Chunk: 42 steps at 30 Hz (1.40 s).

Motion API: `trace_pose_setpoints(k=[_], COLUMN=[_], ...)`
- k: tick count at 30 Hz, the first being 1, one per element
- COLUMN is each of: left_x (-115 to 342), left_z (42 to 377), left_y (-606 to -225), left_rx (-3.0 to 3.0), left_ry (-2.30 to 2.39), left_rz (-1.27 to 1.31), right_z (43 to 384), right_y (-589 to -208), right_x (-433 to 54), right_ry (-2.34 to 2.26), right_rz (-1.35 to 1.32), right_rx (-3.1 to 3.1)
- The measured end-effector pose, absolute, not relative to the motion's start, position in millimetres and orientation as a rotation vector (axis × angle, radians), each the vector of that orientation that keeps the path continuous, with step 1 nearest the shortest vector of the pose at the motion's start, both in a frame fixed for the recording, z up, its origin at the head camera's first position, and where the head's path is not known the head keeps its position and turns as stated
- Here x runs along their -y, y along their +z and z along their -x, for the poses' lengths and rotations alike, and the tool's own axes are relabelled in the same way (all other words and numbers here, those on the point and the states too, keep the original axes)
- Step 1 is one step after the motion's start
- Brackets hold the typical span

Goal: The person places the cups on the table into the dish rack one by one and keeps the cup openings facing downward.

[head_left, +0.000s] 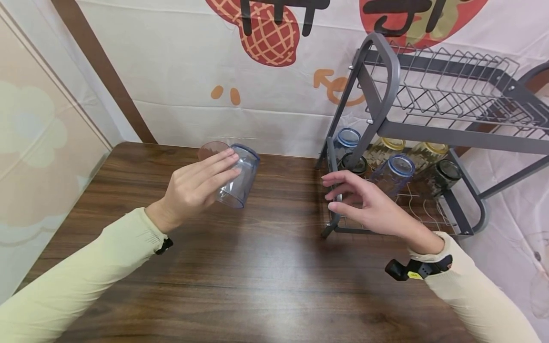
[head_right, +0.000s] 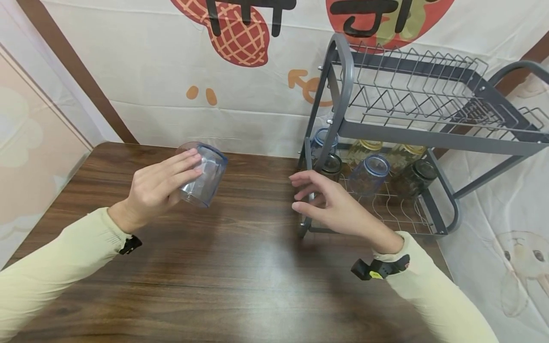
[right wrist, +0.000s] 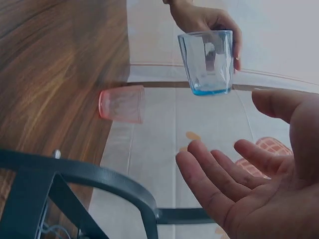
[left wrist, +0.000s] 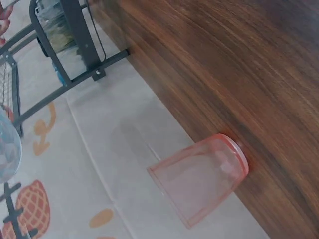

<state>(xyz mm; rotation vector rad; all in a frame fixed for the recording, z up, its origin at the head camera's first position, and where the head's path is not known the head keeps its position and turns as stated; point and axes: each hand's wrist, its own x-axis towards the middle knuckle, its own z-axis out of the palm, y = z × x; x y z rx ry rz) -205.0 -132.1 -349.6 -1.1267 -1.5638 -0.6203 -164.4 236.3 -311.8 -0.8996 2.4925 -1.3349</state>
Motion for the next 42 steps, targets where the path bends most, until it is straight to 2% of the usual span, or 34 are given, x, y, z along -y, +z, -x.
trace_pose_setpoints(k=[21,32,42], left_x=[92,80,70], left_z=[200,196,195], left_y=[-335,-335,-336], left_rx=[1.343,1.319,1.298], left_ry=[-0.41,-0.413,-0.429], left_rz=[1.283,1.291,1.309], right_z=[165,167,161], right_y=[-324,-330,-341], right_x=[-194,-171,-147], right_ry=[-1.677,-1.881,-2.158], right_rz=[0.813,0.944,0.816], right_rx=[-2.295,-1.963,-1.508])
